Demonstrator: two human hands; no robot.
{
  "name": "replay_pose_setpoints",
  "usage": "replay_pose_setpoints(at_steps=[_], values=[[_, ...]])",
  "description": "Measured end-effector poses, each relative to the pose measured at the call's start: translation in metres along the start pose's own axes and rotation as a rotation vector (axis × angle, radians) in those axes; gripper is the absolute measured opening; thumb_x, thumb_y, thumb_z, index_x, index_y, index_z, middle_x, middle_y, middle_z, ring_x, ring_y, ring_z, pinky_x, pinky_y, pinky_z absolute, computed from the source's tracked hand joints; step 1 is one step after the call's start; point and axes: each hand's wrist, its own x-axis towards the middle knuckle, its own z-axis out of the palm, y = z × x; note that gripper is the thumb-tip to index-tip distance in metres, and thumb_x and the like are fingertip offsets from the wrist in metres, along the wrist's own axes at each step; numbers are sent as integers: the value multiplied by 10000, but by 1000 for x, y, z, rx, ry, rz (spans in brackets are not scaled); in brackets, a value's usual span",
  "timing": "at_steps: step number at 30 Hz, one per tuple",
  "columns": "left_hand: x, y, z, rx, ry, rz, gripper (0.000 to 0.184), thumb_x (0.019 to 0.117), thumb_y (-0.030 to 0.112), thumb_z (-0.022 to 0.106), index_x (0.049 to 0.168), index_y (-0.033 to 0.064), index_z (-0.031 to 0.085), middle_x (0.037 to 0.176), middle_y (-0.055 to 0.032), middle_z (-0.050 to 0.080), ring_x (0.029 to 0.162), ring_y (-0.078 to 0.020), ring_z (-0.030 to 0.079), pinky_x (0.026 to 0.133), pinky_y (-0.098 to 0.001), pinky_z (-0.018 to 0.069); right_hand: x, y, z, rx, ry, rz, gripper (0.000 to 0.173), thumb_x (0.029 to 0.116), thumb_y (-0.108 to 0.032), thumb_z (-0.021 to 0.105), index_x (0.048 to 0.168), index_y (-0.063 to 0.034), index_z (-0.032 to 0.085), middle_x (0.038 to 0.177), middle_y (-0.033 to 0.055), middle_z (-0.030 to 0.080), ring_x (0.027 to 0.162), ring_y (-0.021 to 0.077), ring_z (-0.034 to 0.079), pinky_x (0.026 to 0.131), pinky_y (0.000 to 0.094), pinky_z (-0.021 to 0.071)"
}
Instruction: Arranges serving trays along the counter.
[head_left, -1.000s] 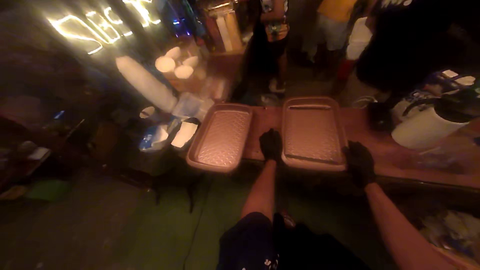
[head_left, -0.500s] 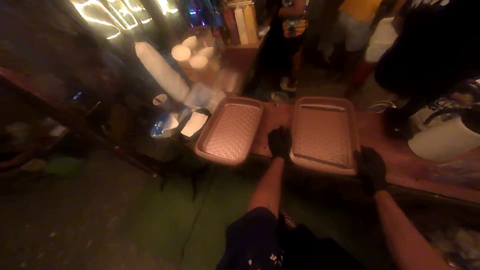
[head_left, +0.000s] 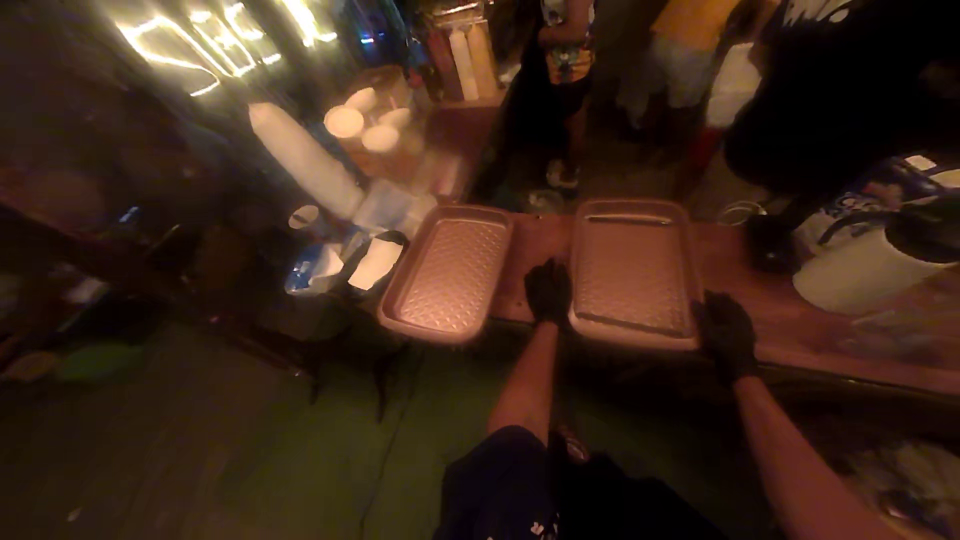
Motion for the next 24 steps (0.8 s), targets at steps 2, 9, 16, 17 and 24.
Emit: replay_pose_setpoints(at_steps=[2, 9, 16, 17, 24], values=[[1, -8, 4, -21, 18, 27, 442, 1050, 465, 465, 1346, 203, 663, 1277, -69, 680, 1235, -263, 603, 1058, -455, 486, 1, -3, -2, -34, -4, 1, 612, 1020, -535, 495, 1439, -101, 595, 1481, 197, 550, 1411, 370, 478, 1174, 542, 374], [1, 3, -4, 10, 24, 66, 452, 1060, 427, 443, 1336, 151, 671, 1257, -109, 693, 1231, -286, 615, 1084, -474, 467, 5, 0, -3, -46, -12, 6, 597, 1010, -514, 523, 1421, -89, 605, 1427, 204, 587, 1349, 381, 530, 1136, 568, 405], [-1, 25, -27, 73, -75, 32, 454, 1071, 383, 415, 1337, 112, 664, 1261, -117, 692, 1246, -272, 611, 1109, -460, 441, 6, 2, -4, -54, -21, 46, 604, 995, -541, 546, 1424, -121, 610, 1446, 190, 576, 1368, 377, 517, 1137, 562, 409], [-1, 25, -27, 80, -72, 34, 450, 1070, 383, 415, 1330, 117, 668, 1249, -114, 698, 1234, -272, 619, 1098, -464, 453, 5, 2, -4, -54, -18, 38, 600, 998, -534, 544, 1424, -118, 609, 1445, 189, 577, 1368, 376, 515, 1142, 560, 405], [2, 1, 3, 36, -7, 42, 473, 1075, 440, 407, 1362, 155, 652, 1293, -112, 684, 1248, -280, 618, 1078, -492, 481, 3, 2, 2, -122, 3, 3, 614, 1015, -546, 484, 1452, -127, 581, 1471, 158, 564, 1396, 329, 496, 1181, 512, 371]])
